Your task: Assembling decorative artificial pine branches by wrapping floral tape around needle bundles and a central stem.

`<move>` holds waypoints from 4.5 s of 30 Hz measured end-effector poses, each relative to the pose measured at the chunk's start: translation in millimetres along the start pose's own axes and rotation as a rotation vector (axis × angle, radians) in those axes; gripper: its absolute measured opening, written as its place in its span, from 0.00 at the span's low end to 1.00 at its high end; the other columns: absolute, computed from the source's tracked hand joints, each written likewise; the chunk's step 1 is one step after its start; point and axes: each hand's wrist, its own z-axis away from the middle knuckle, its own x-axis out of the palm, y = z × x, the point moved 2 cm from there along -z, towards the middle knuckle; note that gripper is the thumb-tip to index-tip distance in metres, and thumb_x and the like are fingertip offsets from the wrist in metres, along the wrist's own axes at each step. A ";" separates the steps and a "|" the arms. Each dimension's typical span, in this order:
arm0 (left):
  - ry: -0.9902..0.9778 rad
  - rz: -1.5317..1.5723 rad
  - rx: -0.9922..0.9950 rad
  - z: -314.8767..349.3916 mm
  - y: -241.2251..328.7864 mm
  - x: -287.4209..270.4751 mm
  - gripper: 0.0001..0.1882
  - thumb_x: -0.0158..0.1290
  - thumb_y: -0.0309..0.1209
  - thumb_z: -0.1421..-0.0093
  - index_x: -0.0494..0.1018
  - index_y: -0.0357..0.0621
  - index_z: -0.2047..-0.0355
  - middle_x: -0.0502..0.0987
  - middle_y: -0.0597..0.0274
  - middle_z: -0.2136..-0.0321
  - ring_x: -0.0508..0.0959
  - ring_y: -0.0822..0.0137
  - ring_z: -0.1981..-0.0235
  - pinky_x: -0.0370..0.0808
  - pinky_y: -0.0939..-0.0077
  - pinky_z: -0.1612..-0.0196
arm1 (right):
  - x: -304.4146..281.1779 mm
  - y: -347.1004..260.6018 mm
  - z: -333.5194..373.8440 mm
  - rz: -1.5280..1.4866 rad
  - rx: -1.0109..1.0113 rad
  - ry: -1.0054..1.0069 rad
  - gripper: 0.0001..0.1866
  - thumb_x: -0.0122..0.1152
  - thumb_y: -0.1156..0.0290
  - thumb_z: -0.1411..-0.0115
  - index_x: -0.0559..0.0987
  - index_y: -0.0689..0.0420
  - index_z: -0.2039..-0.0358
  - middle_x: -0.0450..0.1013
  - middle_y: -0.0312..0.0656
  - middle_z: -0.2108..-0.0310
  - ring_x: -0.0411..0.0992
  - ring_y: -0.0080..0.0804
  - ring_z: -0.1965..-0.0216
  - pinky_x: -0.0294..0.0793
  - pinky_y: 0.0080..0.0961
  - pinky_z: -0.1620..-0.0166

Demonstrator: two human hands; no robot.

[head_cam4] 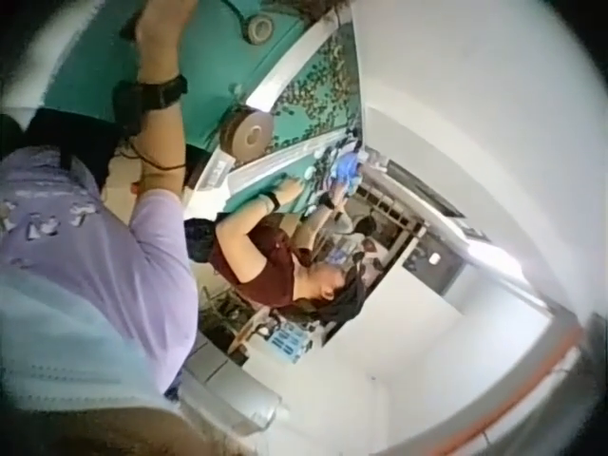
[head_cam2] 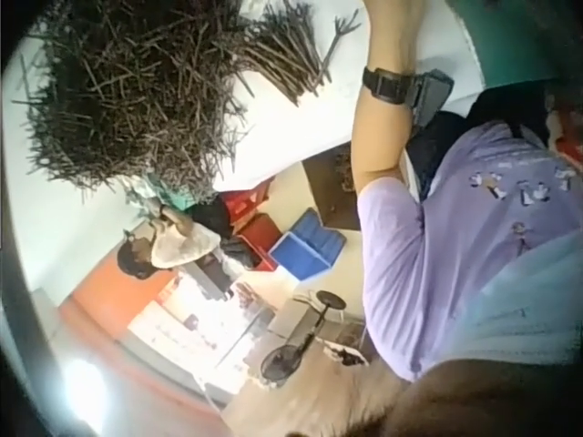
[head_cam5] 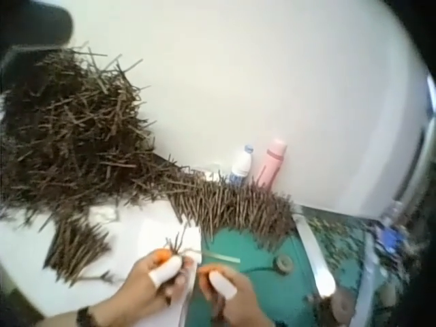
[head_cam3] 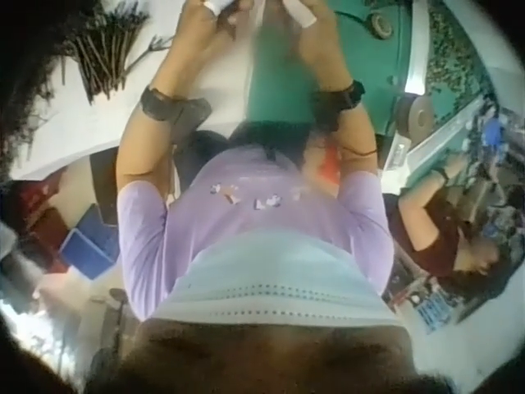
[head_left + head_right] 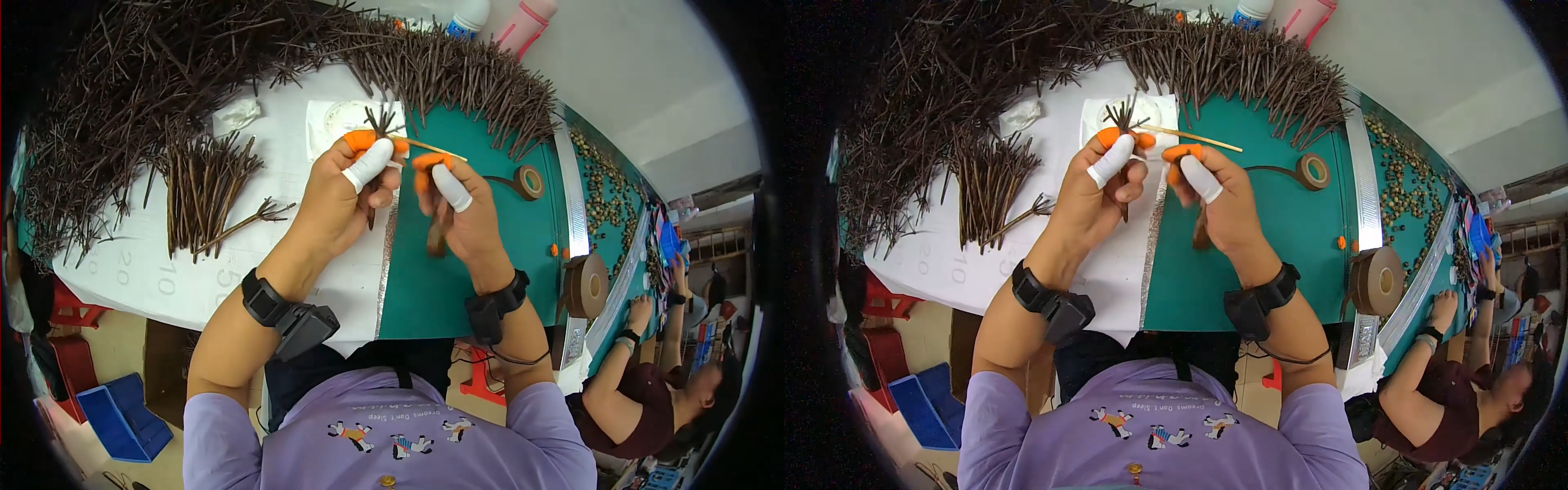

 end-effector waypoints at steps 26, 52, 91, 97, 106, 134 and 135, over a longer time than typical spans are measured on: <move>0.231 -0.336 0.323 44.6 28.0 6.2 0.07 0.49 0.25 0.44 0.69 0.37 0.65 0.73 0.59 0.73 0.71 0.75 0.79 0.68 0.87 0.77 | 11.3 -24.5 14.7 0.605 0.008 -0.283 0.16 0.49 0.61 0.42 0.73 0.59 0.60 0.71 0.38 0.68 0.70 0.23 0.70 0.68 0.19 0.65; -0.027 0.028 -0.138 1.8 11.8 -7.7 0.06 0.48 0.29 0.43 0.69 0.41 0.65 0.74 0.61 0.74 0.64 0.80 0.86 0.54 0.89 0.87 | -18.5 9.2 -47.5 1.370 -0.313 0.090 0.14 0.53 0.82 0.57 0.74 0.58 0.67 0.70 0.45 0.70 0.65 0.44 0.64 0.65 0.36 0.61; 0.137 0.100 -0.077 -4.0 18.9 -13.2 0.11 0.45 0.21 0.44 0.68 0.36 0.59 0.71 0.58 0.71 0.68 0.74 0.78 0.64 0.88 0.82 | -24.3 -38.4 -1.4 1.161 -0.715 0.349 0.09 0.60 0.77 0.54 0.77 0.58 0.69 0.66 0.39 0.76 0.63 0.32 0.73 0.63 0.23 0.69; 0.207 -0.103 -0.006 -5.9 15.0 -15.4 0.12 0.45 0.19 0.45 0.69 0.36 0.59 0.71 0.60 0.71 0.69 0.75 0.77 0.63 0.89 0.81 | -26.3 -37.9 1.1 1.114 -0.689 0.324 0.10 0.59 0.78 0.53 0.76 0.61 0.67 0.69 0.40 0.72 0.65 0.31 0.69 0.64 0.21 0.65; 0.270 -0.187 -0.050 -4.1 18.3 -12.6 0.15 0.44 0.18 0.45 0.67 0.34 0.57 0.71 0.58 0.70 0.69 0.74 0.75 0.64 0.89 0.81 | -32.5 -36.1 -1.5 1.145 -0.680 0.322 0.10 0.59 0.78 0.53 0.76 0.61 0.68 0.68 0.40 0.73 0.65 0.31 0.70 0.64 0.22 0.66; 0.316 -0.271 -0.121 -2.9 13.0 -9.7 0.11 0.45 0.18 0.46 0.70 0.33 0.61 0.72 0.59 0.73 0.70 0.74 0.77 0.66 0.89 0.79 | -22.2 -39.3 1.4 1.326 -0.725 0.271 0.11 0.60 0.77 0.58 0.78 0.56 0.69 0.63 0.38 0.77 0.63 0.33 0.72 0.62 0.26 0.69; 0.332 -0.278 -0.119 -2.8 12.6 -9.3 0.11 0.45 0.18 0.46 0.70 0.33 0.62 0.72 0.59 0.74 0.70 0.74 0.78 0.66 0.89 0.79 | -21.3 -38.3 1.1 1.332 -0.726 0.260 0.11 0.60 0.77 0.58 0.78 0.56 0.69 0.63 0.38 0.77 0.63 0.33 0.72 0.61 0.26 0.69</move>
